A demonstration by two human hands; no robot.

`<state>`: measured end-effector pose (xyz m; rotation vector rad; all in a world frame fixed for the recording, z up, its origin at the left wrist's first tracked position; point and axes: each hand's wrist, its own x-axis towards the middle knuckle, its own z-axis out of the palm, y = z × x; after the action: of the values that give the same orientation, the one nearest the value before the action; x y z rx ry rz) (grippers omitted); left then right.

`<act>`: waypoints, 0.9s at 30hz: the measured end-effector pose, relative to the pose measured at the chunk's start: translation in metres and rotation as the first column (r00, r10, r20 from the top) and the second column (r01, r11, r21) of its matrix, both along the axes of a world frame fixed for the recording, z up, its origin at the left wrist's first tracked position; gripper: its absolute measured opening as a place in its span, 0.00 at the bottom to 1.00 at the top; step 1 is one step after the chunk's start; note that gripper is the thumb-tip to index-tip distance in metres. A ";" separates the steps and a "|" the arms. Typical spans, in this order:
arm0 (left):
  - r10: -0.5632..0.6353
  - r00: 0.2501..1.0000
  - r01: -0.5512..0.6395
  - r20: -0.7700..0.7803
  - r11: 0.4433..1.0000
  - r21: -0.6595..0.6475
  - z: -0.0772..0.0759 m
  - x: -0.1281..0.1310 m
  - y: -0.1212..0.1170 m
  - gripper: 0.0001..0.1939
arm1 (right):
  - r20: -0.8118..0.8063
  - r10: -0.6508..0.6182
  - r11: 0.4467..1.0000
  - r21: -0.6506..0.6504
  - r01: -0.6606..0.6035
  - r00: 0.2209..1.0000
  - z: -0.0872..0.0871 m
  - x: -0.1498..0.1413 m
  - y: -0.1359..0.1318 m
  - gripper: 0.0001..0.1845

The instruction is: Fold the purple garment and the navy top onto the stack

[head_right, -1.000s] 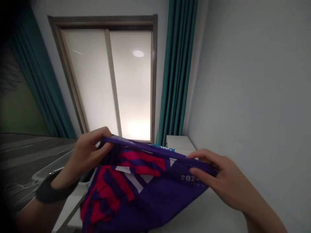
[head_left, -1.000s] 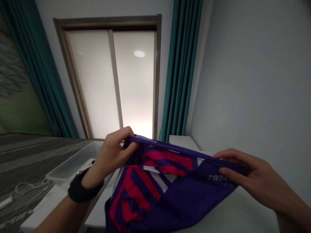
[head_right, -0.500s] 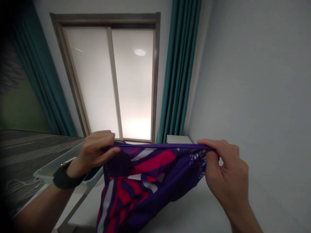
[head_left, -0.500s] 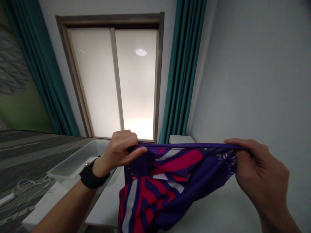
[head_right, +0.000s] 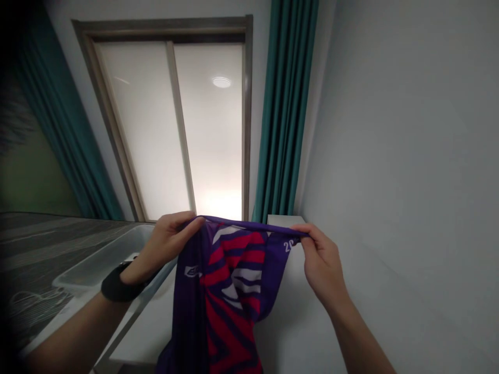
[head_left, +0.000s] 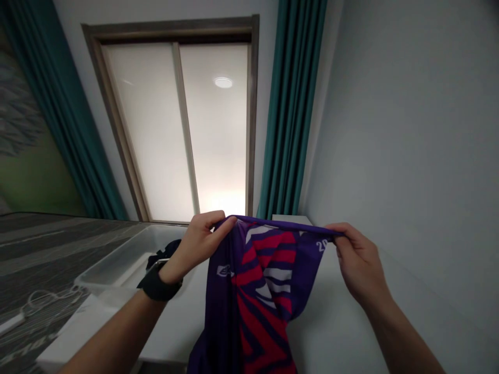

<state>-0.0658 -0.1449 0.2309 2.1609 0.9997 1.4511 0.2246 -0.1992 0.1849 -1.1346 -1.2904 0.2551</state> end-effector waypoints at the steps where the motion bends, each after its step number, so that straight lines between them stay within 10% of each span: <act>1: -0.007 1.000 0.008 0.024 0.999 -0.034 -0.002 0.000 0.003 0.23 | -0.007 0.005 1.000 -0.009 -0.005 1.000 -0.002 -0.002 0.001 0.11; 5: -0.091 0.984 0.111 0.150 0.985 -0.134 -0.005 0.008 -0.003 0.19 | 0.067 0.231 0.972 -0.066 -0.227 0.971 -0.002 -0.029 -0.007 0.12; 10: -0.376 0.921 0.371 -0.100 0.926 -0.067 -0.011 0.033 -0.018 0.17 | 0.087 0.435 0.900 -0.035 -0.433 0.896 0.014 -0.061 -0.020 0.14; 14: -0.244 0.958 0.250 -0.154 0.968 0.026 -0.028 0.041 -0.006 0.03 | 0.124 0.511 0.859 -0.107 -0.501 0.851 0.014 -0.057 -0.019 0.13; 19: -0.196 0.966 0.198 0.167 0.980 0.009 -0.027 0.044 0.001 0.07 | 0.044 0.293 0.952 -0.111 -0.287 0.955 -0.042 -0.070 -0.018 0.30; 22: -0.261 0.885 0.257 0.385 0.964 0.061 -0.010 0.051 -0.011 0.09 | -0.044 0.437 0.844 -0.325 -0.426 0.899 -0.089 -0.099 -0.023 0.51; 27: -0.274 0.847 0.234 0.456 0.962 0.143 0.011 0.048 -0.017 0.08 | -0.171 0.469 0.766 -0.409 -0.495 0.867 -0.107 -0.111 -0.024 0.17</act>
<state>-0.0180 -0.1615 0.2420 1.7648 0.4647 1.7825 0.1131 -0.2229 0.0774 -1.1350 -1.5023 1.0084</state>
